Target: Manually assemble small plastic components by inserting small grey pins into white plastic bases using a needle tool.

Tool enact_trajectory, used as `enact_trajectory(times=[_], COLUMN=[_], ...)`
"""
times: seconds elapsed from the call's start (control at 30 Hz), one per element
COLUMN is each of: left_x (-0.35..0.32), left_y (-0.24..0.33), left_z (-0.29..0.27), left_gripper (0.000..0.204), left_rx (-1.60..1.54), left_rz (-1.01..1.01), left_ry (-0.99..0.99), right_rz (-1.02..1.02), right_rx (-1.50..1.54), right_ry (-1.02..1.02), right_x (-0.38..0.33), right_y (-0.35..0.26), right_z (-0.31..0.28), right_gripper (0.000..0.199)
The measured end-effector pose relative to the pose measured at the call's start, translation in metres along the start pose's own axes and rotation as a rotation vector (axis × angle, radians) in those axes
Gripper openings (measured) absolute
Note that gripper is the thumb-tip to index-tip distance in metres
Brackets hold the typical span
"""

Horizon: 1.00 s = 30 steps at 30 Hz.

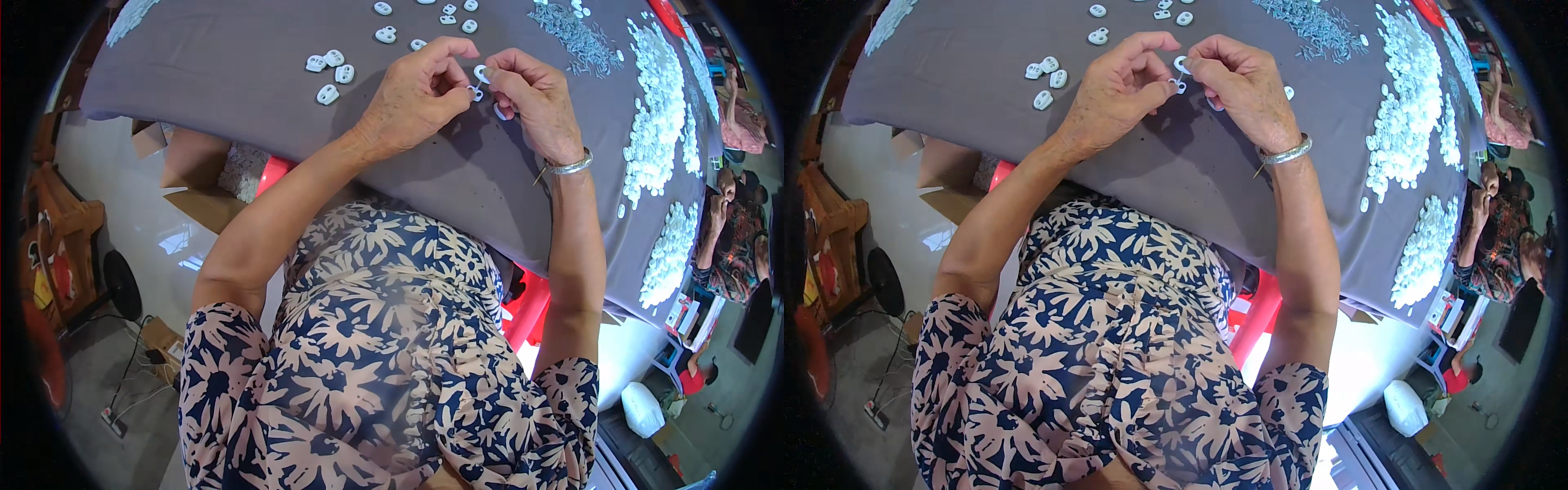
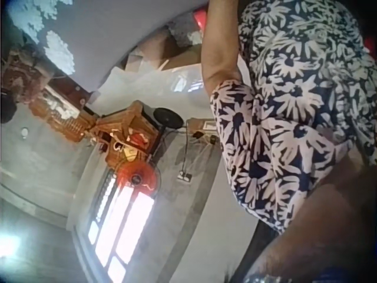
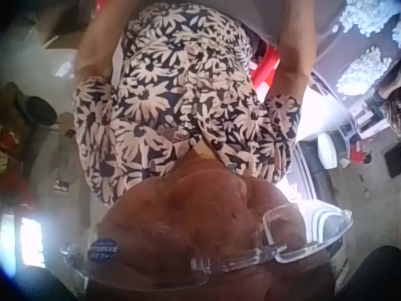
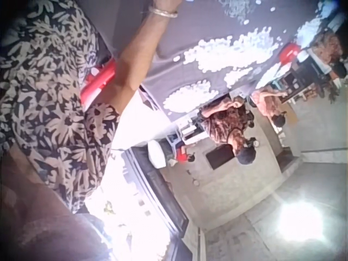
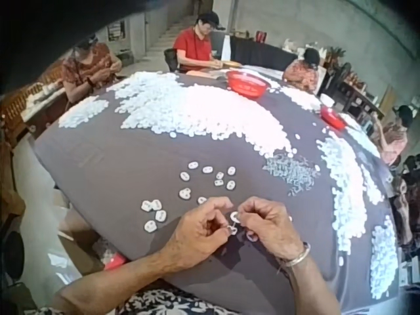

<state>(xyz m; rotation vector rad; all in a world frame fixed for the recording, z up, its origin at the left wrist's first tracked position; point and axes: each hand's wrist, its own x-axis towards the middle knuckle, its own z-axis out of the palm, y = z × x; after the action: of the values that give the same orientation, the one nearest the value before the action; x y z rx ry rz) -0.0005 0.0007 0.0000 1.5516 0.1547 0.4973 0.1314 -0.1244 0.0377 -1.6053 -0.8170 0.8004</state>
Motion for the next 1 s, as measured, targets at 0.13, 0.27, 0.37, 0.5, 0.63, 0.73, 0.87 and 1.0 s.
enact_trajectory(times=[0.13, 0.27, 0.37, 0.5, 0.63, 0.73, 0.87, 1.0], left_x=[0.0006, -0.0009, -0.0011, -0.0009, -0.0004, -0.0002, -0.0007, -0.0014], left_y=[0.0006, -0.0002, 0.0022, 0.0003, 0.0015, 0.0005, 0.0013, 0.0026], left_z=[0.0010, -0.0005, -0.0004, -0.0005, 0.0004, -0.0002, -0.0004, 0.0002], left_gripper=[0.035, 0.035, 0.035, 0.035, 0.034, 0.035, 0.035, 0.034], left_rx=[-0.004, 0.000, 0.020, 0.010, 0.008, 0.030, 0.026, 0.021], left_rz=[0.006, 0.001, 0.000, -0.007, -0.005, 0.005, 0.006, -0.016], left_ry=[-0.008, -0.013, -0.009, -0.011, -0.006, -0.009, -0.011, -0.007], right_rz=[-0.021, -0.012, -0.005, -0.022, -0.040, -0.087, -0.112, -0.134], right_rx=[-0.025, -0.036, -0.064, -0.081, -0.138, -0.227, -0.246, -0.316], right_ry=[-0.031, -0.031, -0.034, -0.054, -0.084, -0.118, -0.146, -0.130], right_x=[0.0005, 0.0002, -0.0002, -0.0004, 0.0003, -0.0001, 0.0004, -0.0003], right_y=[0.0021, -0.0003, -0.0013, -0.0016, 0.0002, -0.0001, 0.0004, 0.0030], right_z=[-0.0036, -0.0005, -0.0013, -0.0027, -0.0050, -0.0043, -0.0047, -0.0056], right_gripper=[0.012, 0.012, 0.013, 0.013, 0.013, 0.013, 0.013, 0.014])
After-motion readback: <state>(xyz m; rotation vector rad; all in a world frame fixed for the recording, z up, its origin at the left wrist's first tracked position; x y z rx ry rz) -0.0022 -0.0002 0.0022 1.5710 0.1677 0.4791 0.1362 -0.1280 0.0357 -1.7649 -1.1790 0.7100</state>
